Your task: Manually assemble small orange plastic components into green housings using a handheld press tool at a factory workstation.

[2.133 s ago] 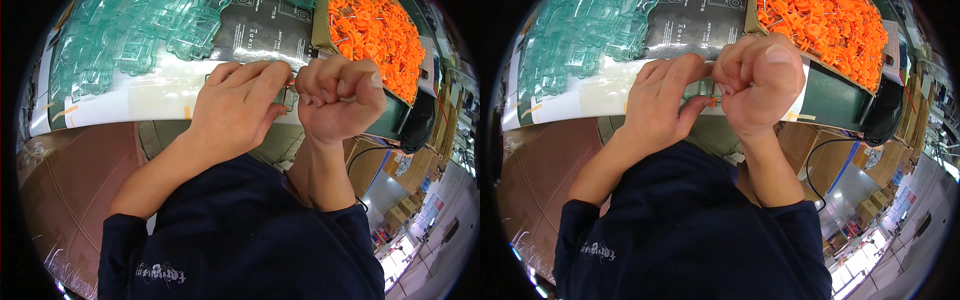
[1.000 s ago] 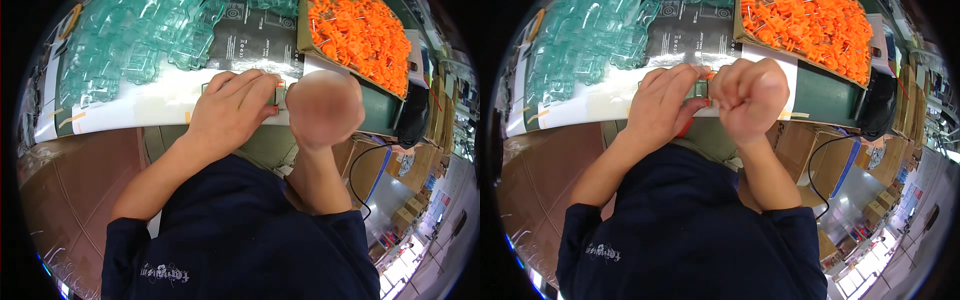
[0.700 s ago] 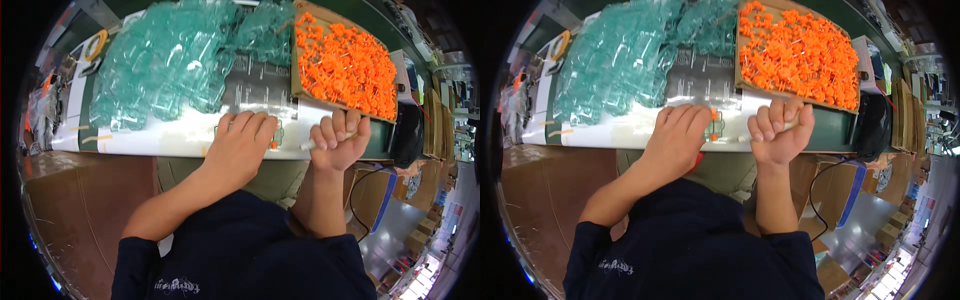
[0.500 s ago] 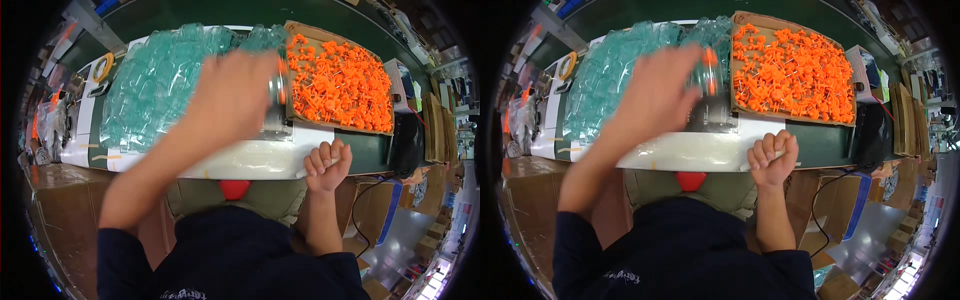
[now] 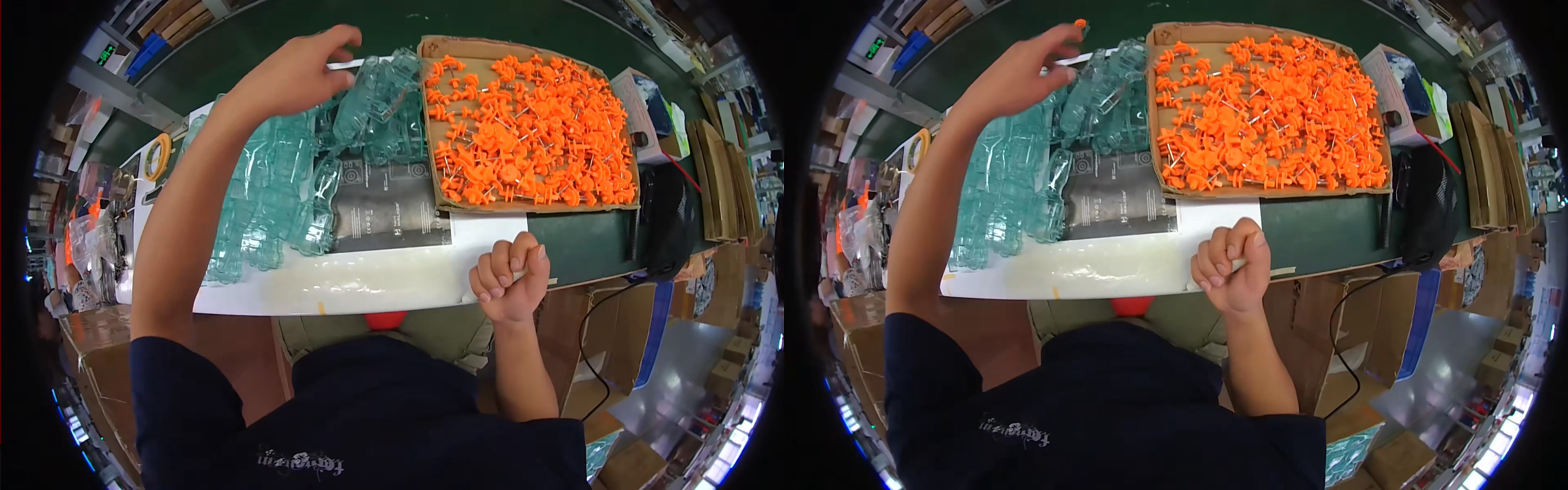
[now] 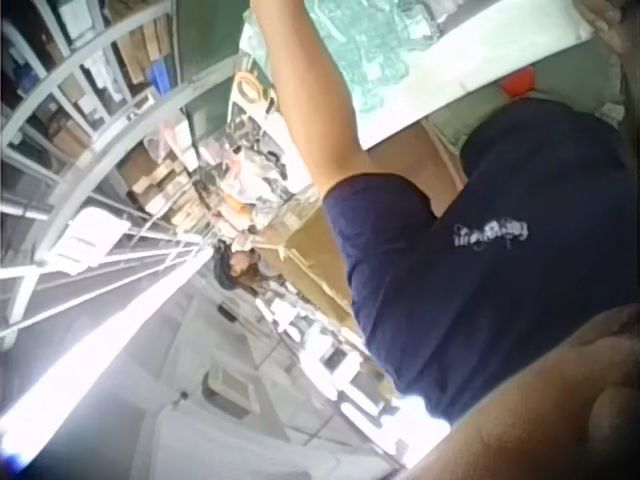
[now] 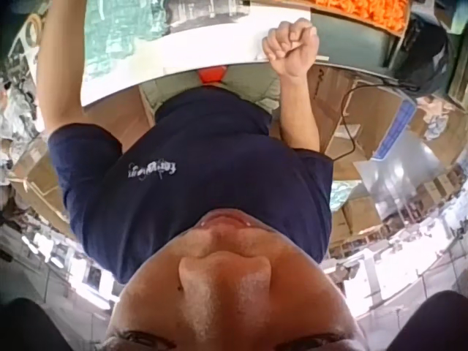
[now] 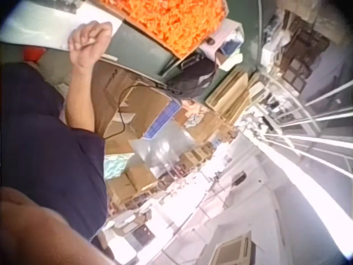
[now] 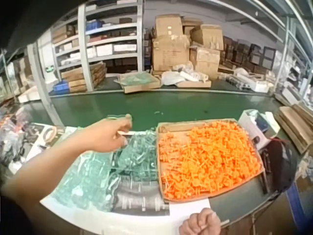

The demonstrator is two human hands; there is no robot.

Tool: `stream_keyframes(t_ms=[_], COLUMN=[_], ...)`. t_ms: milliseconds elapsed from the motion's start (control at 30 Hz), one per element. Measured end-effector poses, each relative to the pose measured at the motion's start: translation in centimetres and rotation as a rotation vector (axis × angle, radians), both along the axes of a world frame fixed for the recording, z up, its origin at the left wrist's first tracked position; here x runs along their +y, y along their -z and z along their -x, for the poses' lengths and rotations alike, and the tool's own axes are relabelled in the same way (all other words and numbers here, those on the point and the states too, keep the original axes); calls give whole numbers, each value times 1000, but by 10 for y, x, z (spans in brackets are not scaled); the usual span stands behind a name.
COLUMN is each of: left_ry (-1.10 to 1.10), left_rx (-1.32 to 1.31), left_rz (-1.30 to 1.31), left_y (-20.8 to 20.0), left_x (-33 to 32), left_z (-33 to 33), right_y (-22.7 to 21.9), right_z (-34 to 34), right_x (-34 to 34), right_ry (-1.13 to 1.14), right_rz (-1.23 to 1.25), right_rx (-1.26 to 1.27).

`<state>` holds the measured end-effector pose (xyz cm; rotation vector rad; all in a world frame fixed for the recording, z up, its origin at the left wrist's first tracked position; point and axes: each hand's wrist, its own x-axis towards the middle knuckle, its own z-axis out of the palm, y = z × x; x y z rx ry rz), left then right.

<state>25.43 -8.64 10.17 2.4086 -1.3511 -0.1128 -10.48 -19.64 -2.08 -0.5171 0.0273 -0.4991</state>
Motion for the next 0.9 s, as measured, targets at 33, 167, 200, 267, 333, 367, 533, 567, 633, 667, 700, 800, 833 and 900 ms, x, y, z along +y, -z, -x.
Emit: stream_keyframes(t_ms=[33, 167, 200, 267, 333, 367, 533, 567, 633, 667, 700, 800, 833, 900], left_ry=[-26, -109, -122, -146, -200, -185, 67, 155, 242, 256, 253, 220, 210, 188], left_rx=[43, 119, 108, 87, 236, 248, -127, -147, -150, -113, -102, -77, -72, -76], left_rz=[-55, -142, -123, -83, -40, -35, 583, 511, 271, 113, 123, 138, 144, 146], left_y=[-7, -6, -2, 5, -7, -9, 4, 16, 45, 64, 65, 68, 73, 79], left_x=[2, 8, 7, 7, 11, 13, 58, 68, 90, 97, 99, 98, 98, 97], left_z=[22, 48, 47, 48, 52, 58, 142, 169, 212, 225, 229, 233, 236, 238], right_y=[0, -1, -2, -3, -2, -1, -13, -20, -50, -66, -83, -111, -109, -108], right_z=[-2, -10, -10, -9, -8, -7, 1, 1, -7, -12, -22, -47, -52, -64], right_x=[-2, -3, -2, 1, 1, 2, -6, -10, -21, -27, -27, -30, -32, -33], right_ry=[-3, -23, -17, -3, 7, 15, 32, 29, 28, 48, 46, 462, 467, 461], right_rz=[-2, 4, 8, 16, 28, 34, -62, -118, 45, 272, 281, 1126, 1360, 1823], right_rx=[3, 14, 17, 24, 25, 14, 0, 1, 58, 126, 138, 833, 860, 880])
